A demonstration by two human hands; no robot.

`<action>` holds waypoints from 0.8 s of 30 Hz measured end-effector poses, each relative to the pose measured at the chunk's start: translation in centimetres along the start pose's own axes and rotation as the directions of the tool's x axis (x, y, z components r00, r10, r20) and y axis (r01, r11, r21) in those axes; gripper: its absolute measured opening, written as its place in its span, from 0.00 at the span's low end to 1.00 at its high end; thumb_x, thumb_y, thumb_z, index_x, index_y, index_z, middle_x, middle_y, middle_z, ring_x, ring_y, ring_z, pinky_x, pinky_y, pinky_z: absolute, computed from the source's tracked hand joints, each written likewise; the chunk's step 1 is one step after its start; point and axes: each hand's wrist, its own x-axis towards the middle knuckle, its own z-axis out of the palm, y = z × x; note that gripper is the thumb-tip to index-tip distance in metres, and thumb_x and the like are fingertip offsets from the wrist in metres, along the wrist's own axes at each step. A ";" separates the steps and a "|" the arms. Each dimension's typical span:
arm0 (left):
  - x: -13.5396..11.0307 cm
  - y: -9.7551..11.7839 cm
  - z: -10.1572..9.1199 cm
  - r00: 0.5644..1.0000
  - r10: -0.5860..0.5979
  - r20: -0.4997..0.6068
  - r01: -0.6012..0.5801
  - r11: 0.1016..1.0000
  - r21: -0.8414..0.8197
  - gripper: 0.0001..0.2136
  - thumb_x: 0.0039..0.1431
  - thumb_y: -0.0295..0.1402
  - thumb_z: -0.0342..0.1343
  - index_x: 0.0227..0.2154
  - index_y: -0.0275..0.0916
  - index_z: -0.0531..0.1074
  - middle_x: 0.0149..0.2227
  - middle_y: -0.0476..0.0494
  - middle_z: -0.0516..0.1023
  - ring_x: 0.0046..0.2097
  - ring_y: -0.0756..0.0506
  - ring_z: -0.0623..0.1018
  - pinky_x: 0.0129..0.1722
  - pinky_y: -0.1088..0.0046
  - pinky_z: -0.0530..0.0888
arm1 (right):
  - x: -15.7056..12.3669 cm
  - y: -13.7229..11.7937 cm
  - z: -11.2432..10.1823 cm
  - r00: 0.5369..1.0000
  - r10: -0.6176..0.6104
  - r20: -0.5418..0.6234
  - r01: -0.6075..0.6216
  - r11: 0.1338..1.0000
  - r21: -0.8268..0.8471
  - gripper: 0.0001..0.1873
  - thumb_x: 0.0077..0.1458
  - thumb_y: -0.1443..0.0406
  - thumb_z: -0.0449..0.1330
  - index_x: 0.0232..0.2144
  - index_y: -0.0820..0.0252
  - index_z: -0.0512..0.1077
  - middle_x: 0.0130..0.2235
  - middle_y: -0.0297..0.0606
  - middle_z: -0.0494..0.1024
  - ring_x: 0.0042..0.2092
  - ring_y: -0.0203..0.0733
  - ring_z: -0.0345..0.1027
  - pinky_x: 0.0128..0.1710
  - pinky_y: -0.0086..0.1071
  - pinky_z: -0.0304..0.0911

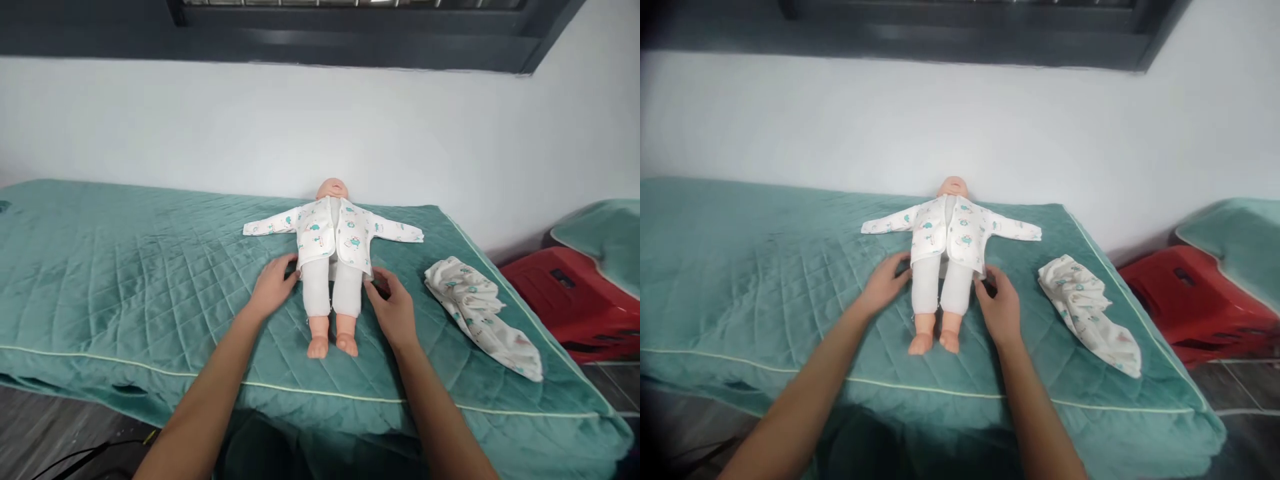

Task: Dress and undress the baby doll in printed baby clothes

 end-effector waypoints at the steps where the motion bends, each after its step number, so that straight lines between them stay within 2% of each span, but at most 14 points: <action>1: -0.6 0.2 -0.1 1.000 0.008 0.020 -0.009 0.999 0.051 0.17 0.60 0.33 0.55 0.52 0.43 0.73 0.56 0.40 0.78 0.58 0.36 0.75 0.60 0.53 0.69 | -0.4 0.0 -0.1 1.000 0.007 -0.012 -0.008 0.998 -0.062 0.23 0.58 0.55 0.62 0.53 0.58 0.74 0.50 0.43 0.80 0.50 0.49 0.74 0.54 0.46 0.68; 6: -1.4 1.3 -0.2 0.999 -0.001 0.043 -0.006 0.987 0.161 0.06 0.60 0.32 0.56 0.40 0.43 0.73 0.57 0.44 0.78 0.57 0.37 0.75 0.58 0.54 0.68 | 0.5 -0.5 0.6 0.998 0.062 -0.017 -0.064 0.933 -0.355 0.19 0.59 0.55 0.59 0.50 0.54 0.73 0.43 0.39 0.81 0.42 0.47 0.74 0.44 0.41 0.66; 9: -1.2 1.5 0.0 1.000 -0.005 0.016 0.002 0.977 0.214 0.05 0.63 0.32 0.52 0.38 0.43 0.72 0.54 0.42 0.79 0.55 0.38 0.75 0.55 0.56 0.69 | 1.1 -0.5 1.0 0.997 0.079 -0.006 -0.074 0.895 -0.439 0.17 0.60 0.58 0.55 0.50 0.53 0.74 0.40 0.38 0.80 0.40 0.46 0.72 0.41 0.38 0.64; 14: -1.6 1.2 -0.1 0.999 -0.023 -0.026 0.029 0.971 0.236 0.07 0.64 0.32 0.49 0.37 0.41 0.72 0.44 0.40 0.81 0.47 0.39 0.77 0.48 0.60 0.71 | 0.6 -0.1 0.6 0.994 0.032 -0.101 -0.070 0.913 -0.403 0.21 0.56 0.63 0.53 0.50 0.58 0.74 0.38 0.40 0.78 0.37 0.45 0.70 0.40 0.38 0.63; 18: -2.1 0.9 -0.2 0.998 -0.029 -0.048 0.038 0.982 0.185 0.06 0.63 0.32 0.50 0.33 0.42 0.72 0.44 0.42 0.81 0.46 0.40 0.77 0.48 0.61 0.71 | -0.2 -0.3 0.5 0.986 0.044 -0.162 -0.106 0.910 -0.400 0.21 0.55 0.63 0.52 0.49 0.60 0.75 0.38 0.41 0.78 0.37 0.47 0.69 0.42 0.41 0.64; 21: -2.2 0.9 -0.1 0.999 -0.006 -0.046 0.014 0.985 0.173 0.06 0.63 0.33 0.51 0.33 0.42 0.72 0.47 0.42 0.81 0.49 0.39 0.77 0.51 0.59 0.70 | -0.9 -0.5 0.1 0.995 0.048 -0.092 -0.077 0.938 -0.338 0.20 0.56 0.62 0.52 0.48 0.59 0.75 0.38 0.41 0.79 0.37 0.46 0.71 0.42 0.41 0.66; 24: -2.2 0.8 0.0 0.999 0.005 -0.044 0.002 0.987 0.159 0.05 0.63 0.33 0.53 0.31 0.43 0.70 0.47 0.44 0.82 0.50 0.39 0.77 0.51 0.58 0.70 | -1.0 -0.5 -2.1 1.000 -0.020 -0.003 0.018 0.958 -0.287 0.18 0.57 0.62 0.54 0.47 0.58 0.75 0.42 0.43 0.80 0.40 0.46 0.73 0.44 0.41 0.69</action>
